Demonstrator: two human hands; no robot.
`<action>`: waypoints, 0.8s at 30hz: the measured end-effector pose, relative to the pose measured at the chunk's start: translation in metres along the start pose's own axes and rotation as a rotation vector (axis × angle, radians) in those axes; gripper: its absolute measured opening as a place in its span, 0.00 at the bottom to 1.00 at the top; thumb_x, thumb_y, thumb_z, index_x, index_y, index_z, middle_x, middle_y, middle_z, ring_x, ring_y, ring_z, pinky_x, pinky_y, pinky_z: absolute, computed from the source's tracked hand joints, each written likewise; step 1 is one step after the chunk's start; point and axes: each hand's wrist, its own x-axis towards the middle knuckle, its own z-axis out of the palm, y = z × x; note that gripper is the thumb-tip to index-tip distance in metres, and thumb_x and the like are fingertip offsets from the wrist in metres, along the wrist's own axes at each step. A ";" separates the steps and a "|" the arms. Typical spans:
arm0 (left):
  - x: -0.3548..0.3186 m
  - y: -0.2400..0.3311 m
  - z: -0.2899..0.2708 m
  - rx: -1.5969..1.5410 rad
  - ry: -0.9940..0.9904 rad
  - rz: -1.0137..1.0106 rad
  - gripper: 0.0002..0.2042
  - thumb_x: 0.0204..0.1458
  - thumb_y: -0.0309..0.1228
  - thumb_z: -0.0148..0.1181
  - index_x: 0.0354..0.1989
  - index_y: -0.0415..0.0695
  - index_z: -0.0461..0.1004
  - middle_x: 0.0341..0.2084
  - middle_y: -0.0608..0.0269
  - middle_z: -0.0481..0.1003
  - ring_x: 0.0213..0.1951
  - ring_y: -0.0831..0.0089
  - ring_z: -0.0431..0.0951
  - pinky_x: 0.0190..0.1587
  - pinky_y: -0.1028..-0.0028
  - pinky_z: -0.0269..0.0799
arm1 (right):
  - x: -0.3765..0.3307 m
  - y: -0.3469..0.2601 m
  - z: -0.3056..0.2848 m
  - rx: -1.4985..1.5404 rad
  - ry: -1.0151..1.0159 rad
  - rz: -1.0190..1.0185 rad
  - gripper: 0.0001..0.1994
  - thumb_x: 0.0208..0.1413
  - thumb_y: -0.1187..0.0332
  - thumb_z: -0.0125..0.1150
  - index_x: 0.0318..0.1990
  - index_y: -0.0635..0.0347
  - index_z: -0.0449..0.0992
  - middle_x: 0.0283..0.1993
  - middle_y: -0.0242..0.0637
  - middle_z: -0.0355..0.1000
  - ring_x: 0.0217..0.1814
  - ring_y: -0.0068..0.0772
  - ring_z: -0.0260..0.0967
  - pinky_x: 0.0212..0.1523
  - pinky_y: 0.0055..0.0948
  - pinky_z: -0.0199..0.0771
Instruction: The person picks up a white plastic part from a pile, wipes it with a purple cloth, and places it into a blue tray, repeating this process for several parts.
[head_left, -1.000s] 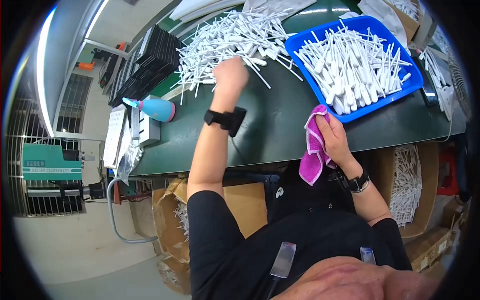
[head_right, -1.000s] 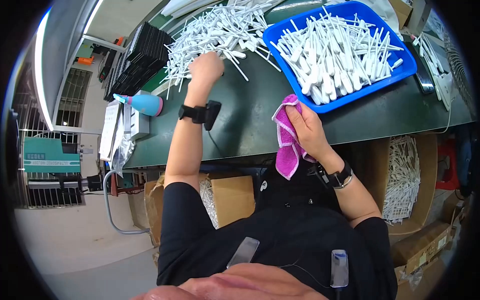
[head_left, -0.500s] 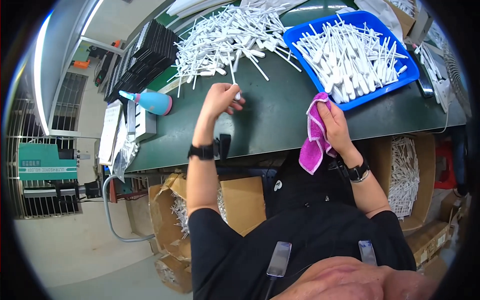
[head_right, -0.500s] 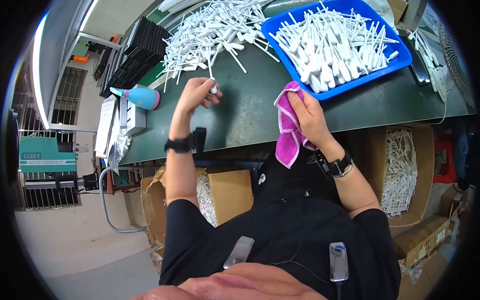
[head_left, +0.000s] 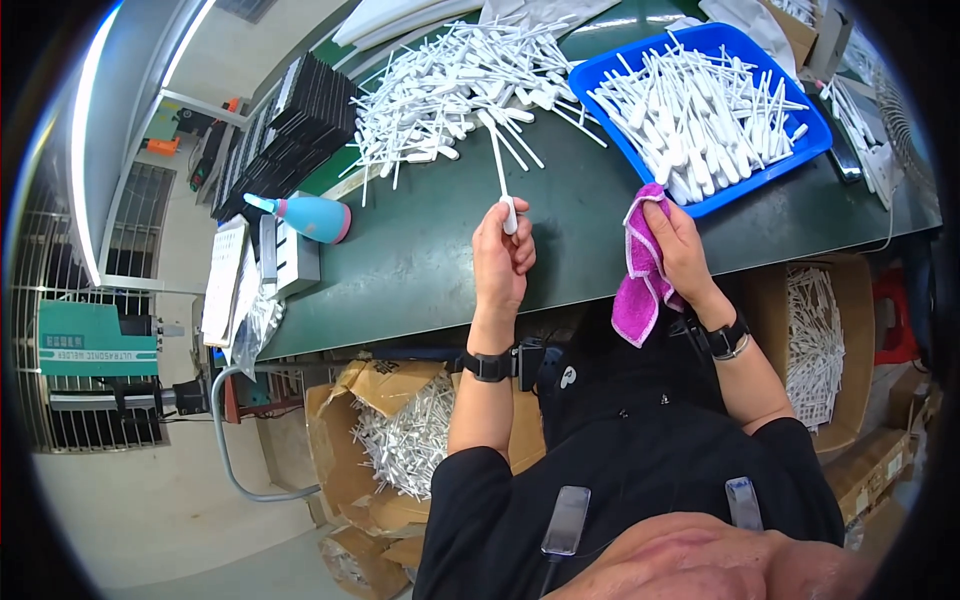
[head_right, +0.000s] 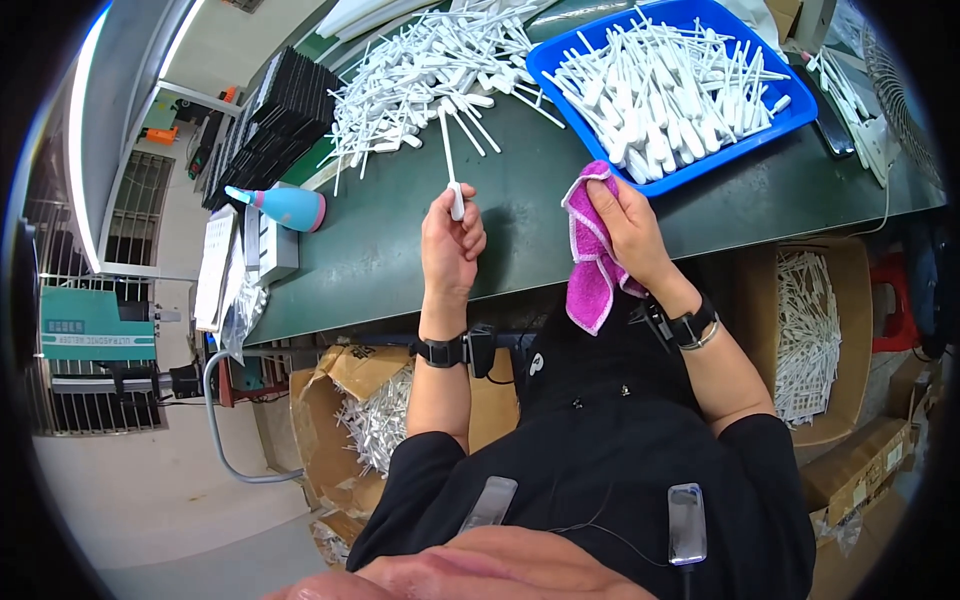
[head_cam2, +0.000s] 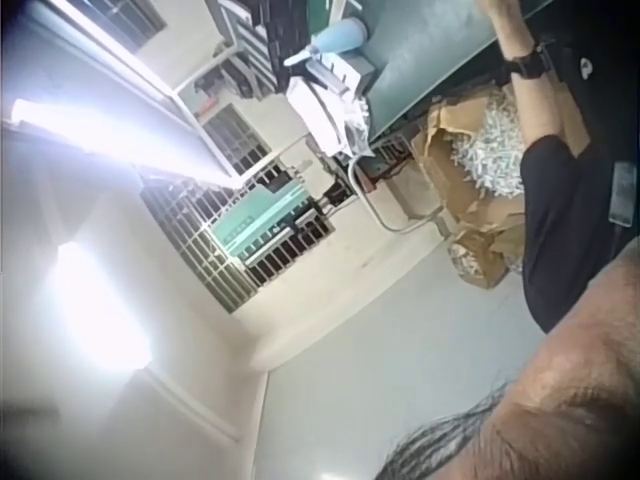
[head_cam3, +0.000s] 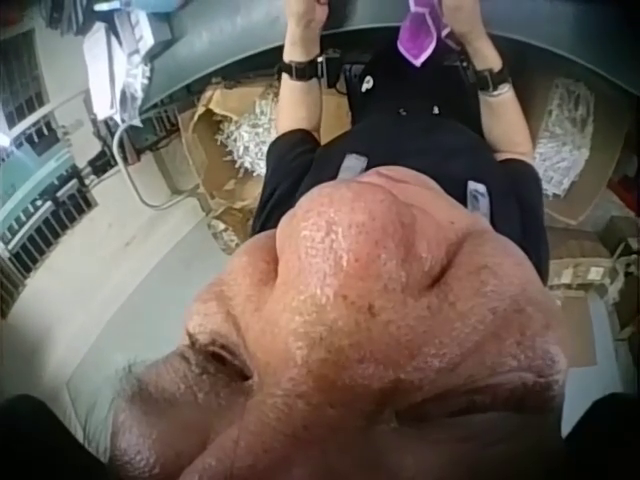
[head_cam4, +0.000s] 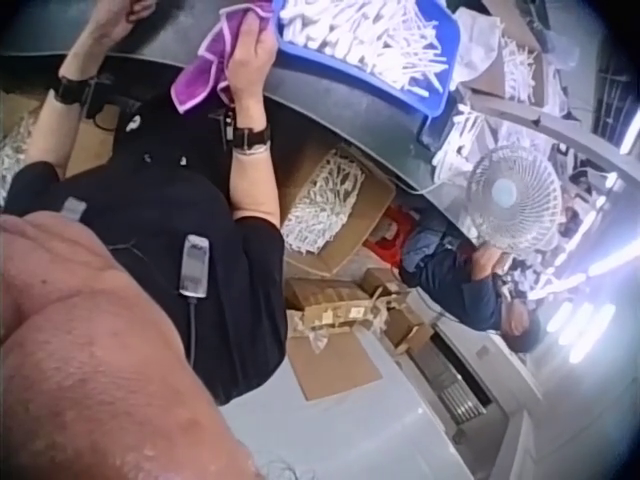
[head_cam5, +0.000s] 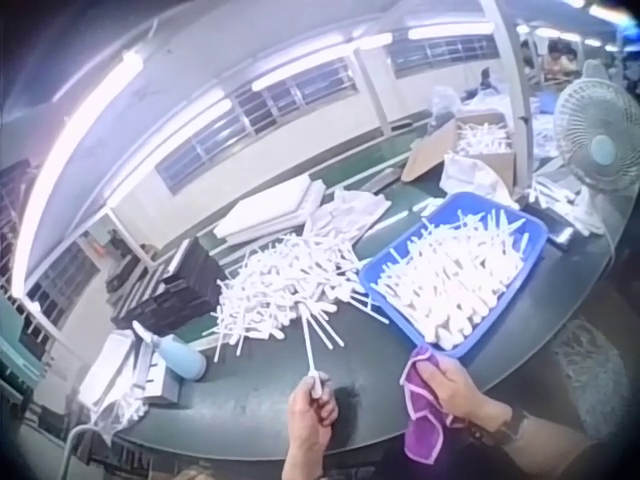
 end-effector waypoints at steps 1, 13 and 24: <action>-0.001 0.000 -0.001 0.012 -0.007 0.017 0.12 0.59 0.37 0.44 0.38 0.40 0.69 0.16 0.71 0.60 0.13 0.85 0.53 0.13 0.83 0.46 | -0.001 0.000 0.000 0.004 -0.007 0.006 0.13 0.65 0.60 0.44 0.38 0.58 0.70 0.27 0.21 0.65 0.27 0.08 0.58 0.27 0.11 0.58; -0.055 -0.036 0.031 0.714 -0.390 0.072 0.15 0.63 0.41 0.41 0.37 0.43 0.68 0.14 0.74 0.60 0.13 0.88 0.53 0.14 0.85 0.48 | -0.010 -0.034 0.060 0.473 0.270 0.327 0.16 0.66 0.60 0.37 0.45 0.61 0.69 0.34 0.25 0.70 0.30 0.18 0.65 0.33 0.19 0.66; -0.067 -0.055 0.044 0.383 -0.233 0.061 0.14 0.61 0.37 0.47 0.25 0.44 0.68 0.15 0.70 0.68 0.12 0.86 0.57 0.15 0.81 0.53 | -0.007 -0.024 0.066 0.312 0.098 0.220 0.15 0.66 0.58 0.39 0.34 0.59 0.66 0.23 0.25 0.65 0.22 0.13 0.59 0.25 0.18 0.61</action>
